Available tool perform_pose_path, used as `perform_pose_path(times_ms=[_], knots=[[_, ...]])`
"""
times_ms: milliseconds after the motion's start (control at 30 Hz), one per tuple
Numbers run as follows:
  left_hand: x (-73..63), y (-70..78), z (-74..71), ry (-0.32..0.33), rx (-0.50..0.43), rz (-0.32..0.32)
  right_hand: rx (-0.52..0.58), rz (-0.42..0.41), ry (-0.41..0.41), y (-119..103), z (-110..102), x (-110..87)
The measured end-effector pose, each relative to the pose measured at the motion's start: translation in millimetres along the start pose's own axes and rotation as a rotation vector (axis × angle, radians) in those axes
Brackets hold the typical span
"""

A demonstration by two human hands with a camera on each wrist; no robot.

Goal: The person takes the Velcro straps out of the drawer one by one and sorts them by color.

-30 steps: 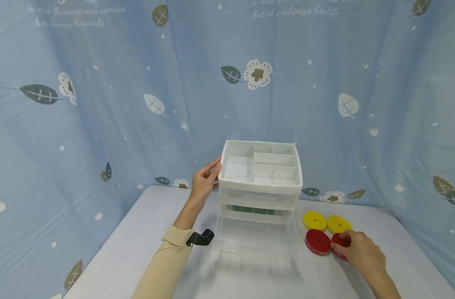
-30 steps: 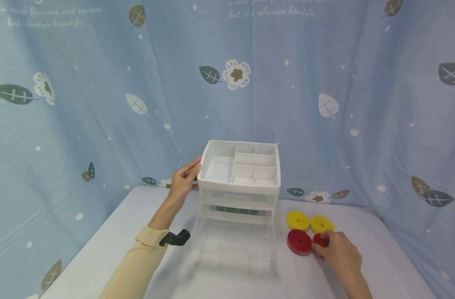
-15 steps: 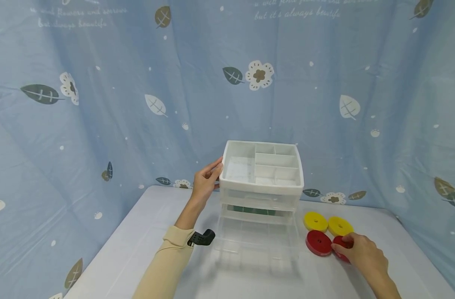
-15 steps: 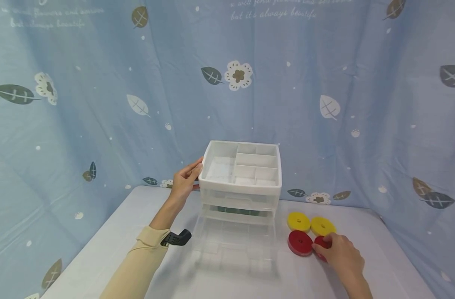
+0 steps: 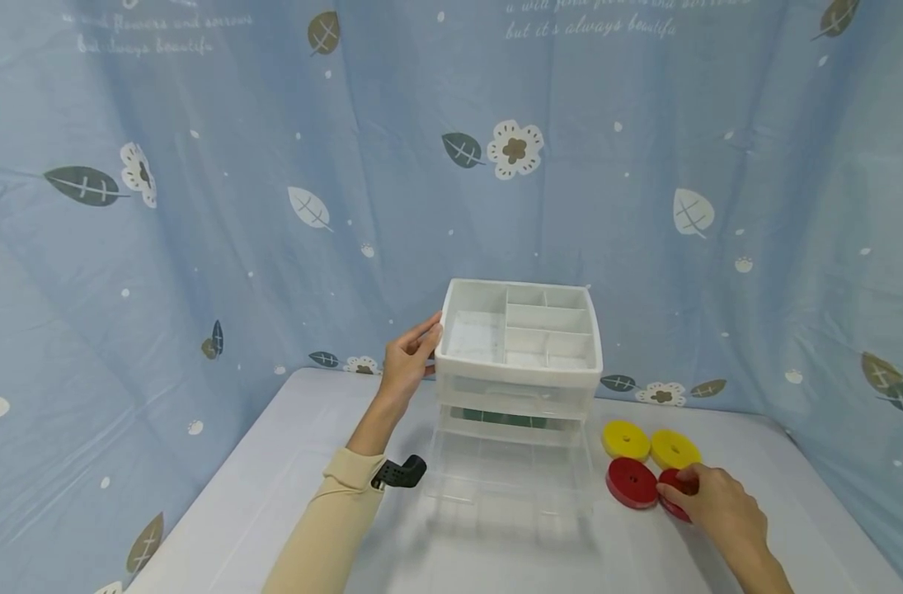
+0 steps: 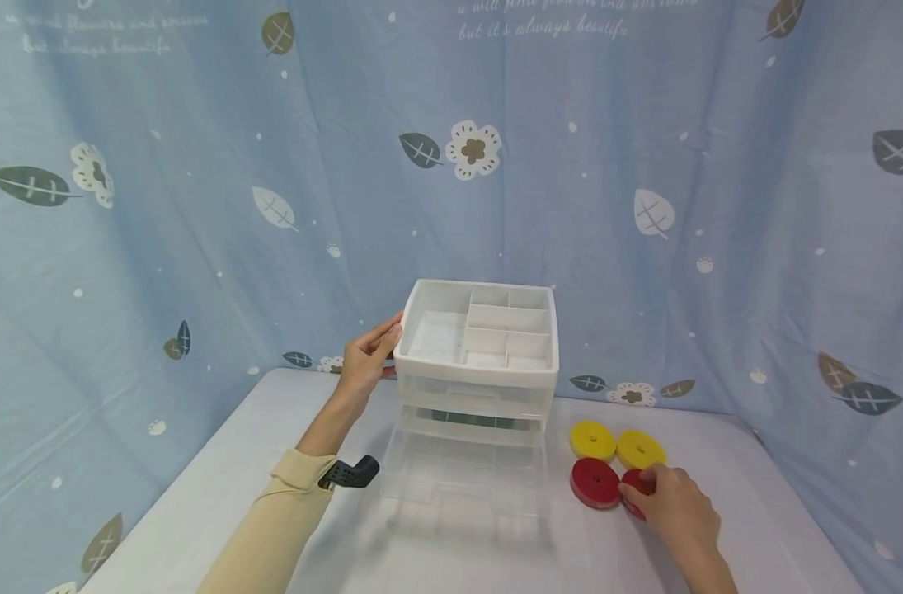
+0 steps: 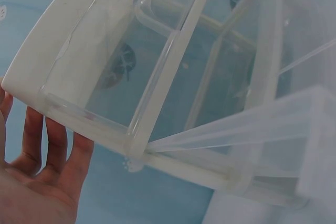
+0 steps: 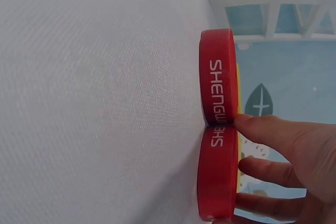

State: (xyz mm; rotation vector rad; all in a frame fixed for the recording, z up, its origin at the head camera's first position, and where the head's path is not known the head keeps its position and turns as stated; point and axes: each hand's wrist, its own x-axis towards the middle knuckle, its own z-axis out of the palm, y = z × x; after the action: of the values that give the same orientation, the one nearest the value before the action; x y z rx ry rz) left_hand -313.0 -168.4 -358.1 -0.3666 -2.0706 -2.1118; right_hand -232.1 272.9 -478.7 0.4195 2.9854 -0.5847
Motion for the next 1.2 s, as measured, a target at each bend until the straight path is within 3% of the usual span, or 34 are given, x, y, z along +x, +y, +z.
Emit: perform_pose_path(times_ms=[533,767,1000,1133,1200], knots=[[-0.3,0.9,1.9,0.010,0.014,-0.005,-0.011,-0.051,0.050,-13,-6,-13.2],[-1.0,0.9,0.6,0.004,0.003,0.000,0.066,-0.235,0.186,-52,-24,-41.9],[-0.8,0.5,0.2,-0.001,-0.002,0.004,0.135,-0.371,0.312,-99,-26,-80.8],[-1.2,1.4,0.4,-0.001,-0.011,0.000,0.177,-0.433,0.332,-119,-22,-98.2],[-1.3,1.7,0.6,-0.002,-0.016,-0.002,0.193,-0.436,0.297,-127,-20,-105.5]])
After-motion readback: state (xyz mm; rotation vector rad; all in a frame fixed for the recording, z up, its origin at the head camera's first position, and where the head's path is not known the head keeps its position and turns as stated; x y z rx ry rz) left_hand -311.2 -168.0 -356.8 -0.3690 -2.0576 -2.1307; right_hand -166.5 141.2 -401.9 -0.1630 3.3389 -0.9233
